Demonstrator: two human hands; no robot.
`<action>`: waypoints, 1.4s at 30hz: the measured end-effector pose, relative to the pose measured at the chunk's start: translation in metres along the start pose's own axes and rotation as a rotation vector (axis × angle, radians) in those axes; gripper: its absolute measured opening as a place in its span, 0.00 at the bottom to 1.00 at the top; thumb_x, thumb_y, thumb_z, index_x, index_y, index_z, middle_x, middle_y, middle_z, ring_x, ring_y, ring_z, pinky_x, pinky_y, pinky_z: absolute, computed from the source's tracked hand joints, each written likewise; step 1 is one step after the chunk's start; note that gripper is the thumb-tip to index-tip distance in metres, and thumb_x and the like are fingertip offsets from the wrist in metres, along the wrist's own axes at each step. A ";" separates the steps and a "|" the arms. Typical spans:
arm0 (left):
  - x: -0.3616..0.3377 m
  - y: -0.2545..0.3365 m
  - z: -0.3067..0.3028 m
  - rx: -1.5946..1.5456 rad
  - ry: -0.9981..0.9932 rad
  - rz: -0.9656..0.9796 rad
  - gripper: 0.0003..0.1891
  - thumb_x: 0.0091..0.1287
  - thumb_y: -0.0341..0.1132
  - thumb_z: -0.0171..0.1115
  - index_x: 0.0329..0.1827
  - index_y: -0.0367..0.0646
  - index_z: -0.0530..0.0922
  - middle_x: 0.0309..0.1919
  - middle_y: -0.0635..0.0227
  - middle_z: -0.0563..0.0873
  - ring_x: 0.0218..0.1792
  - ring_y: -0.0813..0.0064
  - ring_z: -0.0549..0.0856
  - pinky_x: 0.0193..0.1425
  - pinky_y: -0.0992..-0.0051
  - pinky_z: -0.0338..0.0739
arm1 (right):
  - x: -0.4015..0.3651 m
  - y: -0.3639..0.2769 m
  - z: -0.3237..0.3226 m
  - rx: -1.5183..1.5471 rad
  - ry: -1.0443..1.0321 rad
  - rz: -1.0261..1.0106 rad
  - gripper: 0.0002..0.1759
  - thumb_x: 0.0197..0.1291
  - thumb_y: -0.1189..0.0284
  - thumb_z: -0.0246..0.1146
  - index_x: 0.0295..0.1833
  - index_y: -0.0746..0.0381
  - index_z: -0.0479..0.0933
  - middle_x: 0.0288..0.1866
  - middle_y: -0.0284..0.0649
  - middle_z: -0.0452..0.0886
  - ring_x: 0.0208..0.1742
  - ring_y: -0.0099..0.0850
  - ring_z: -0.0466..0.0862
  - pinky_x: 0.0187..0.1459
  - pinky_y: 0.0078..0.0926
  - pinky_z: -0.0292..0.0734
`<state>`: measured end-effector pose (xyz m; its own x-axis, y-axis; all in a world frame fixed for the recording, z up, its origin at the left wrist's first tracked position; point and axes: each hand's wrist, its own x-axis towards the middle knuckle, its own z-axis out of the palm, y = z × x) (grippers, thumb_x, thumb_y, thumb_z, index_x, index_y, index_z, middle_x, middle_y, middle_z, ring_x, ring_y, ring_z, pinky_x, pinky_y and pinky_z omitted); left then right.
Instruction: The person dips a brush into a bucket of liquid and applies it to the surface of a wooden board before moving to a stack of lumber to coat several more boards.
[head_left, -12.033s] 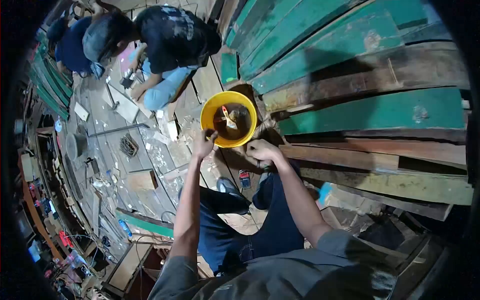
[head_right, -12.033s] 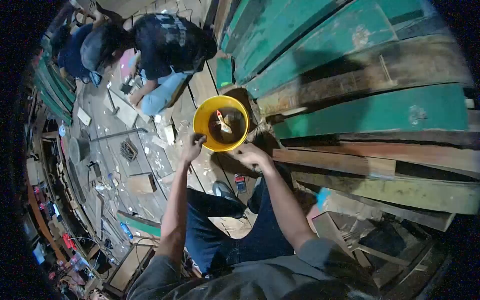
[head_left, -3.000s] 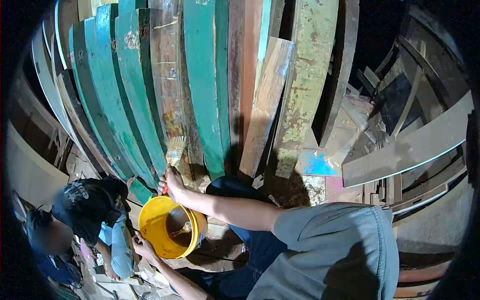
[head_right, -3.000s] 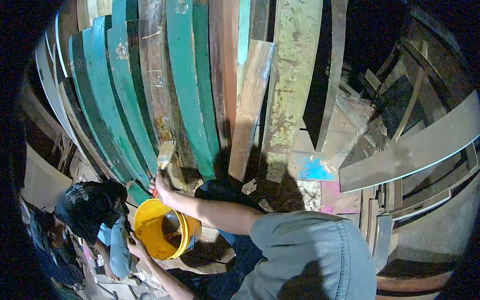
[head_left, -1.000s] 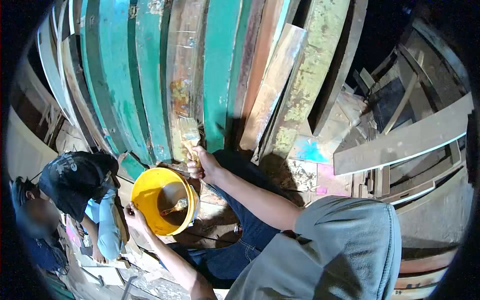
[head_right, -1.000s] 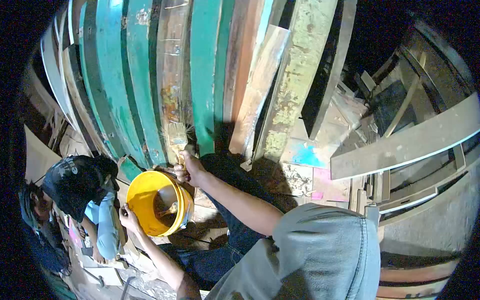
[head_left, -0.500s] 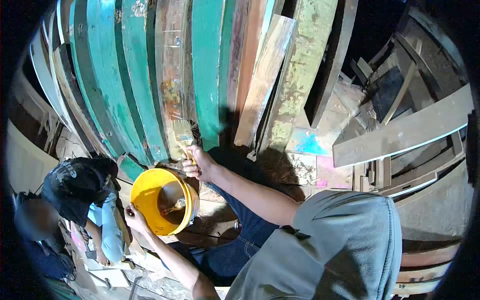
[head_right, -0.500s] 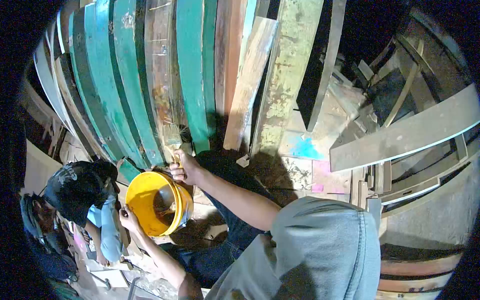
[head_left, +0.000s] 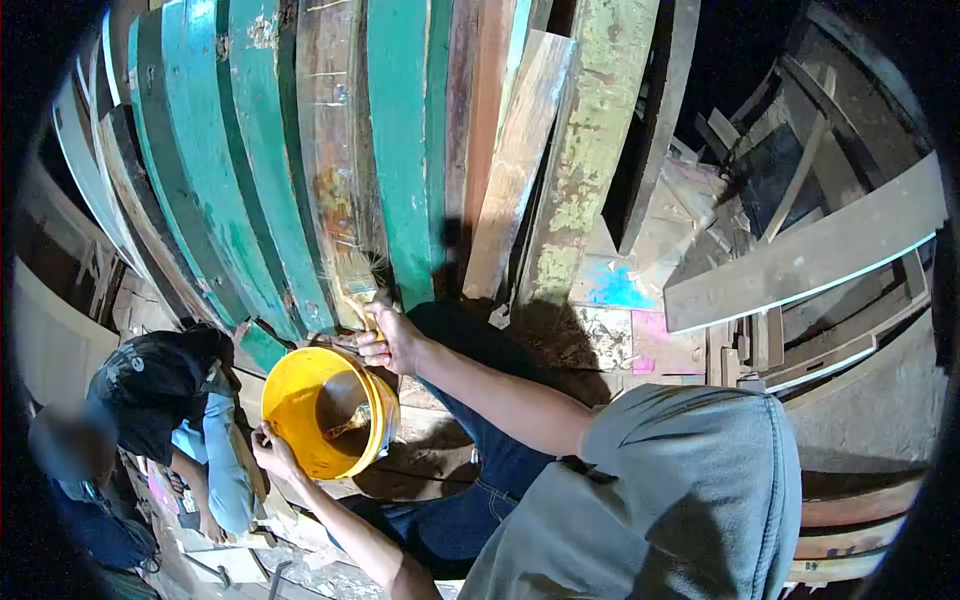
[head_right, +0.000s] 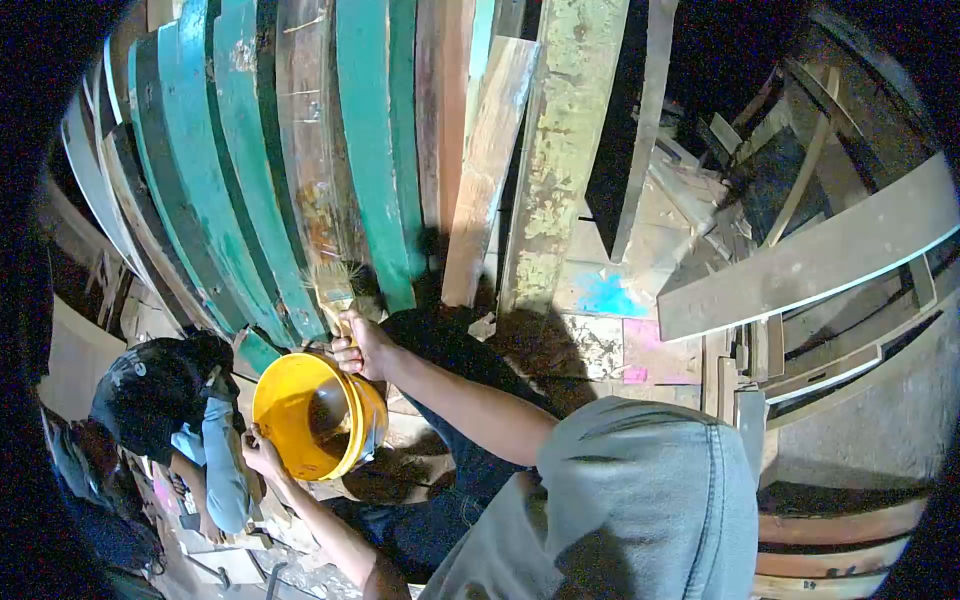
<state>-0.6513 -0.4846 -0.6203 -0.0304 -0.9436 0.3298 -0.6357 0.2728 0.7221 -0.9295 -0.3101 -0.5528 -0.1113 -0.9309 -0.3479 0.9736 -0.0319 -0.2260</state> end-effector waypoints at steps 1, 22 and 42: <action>0.001 -0.004 0.002 -0.004 0.005 0.010 0.15 0.65 0.41 0.60 0.34 0.34 0.78 0.27 0.56 0.83 0.27 0.63 0.81 0.35 0.67 0.75 | 0.000 0.000 -0.001 -0.005 -0.005 0.002 0.17 0.64 0.52 0.44 0.30 0.52 0.61 0.14 0.24 0.60 0.09 0.17 0.54 0.08 0.18 0.49; -0.003 -0.007 -0.001 -0.139 -0.015 -0.007 0.14 0.64 0.39 0.60 0.38 0.35 0.81 0.28 0.51 0.85 0.28 0.65 0.84 0.33 0.66 0.75 | 0.007 -0.003 -0.009 -0.058 0.167 0.038 0.19 0.55 0.51 0.52 0.38 0.55 0.69 0.18 0.26 0.62 0.13 0.18 0.57 0.11 0.15 0.52; 0.002 -0.030 -0.007 0.066 0.116 -0.289 0.23 0.63 0.50 0.58 0.45 0.36 0.77 0.44 0.47 0.80 0.50 0.48 0.75 0.62 0.56 0.62 | 0.013 0.027 -0.001 -1.274 0.213 -0.302 0.20 0.59 0.52 0.52 0.33 0.59 0.71 0.18 0.32 0.69 0.13 0.22 0.67 0.13 0.21 0.62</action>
<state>-0.6262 -0.4930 -0.6372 0.2446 -0.9516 0.1864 -0.6540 -0.0199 0.7563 -0.9046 -0.3225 -0.5645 -0.4316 -0.8691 -0.2417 0.0517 0.2436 -0.9685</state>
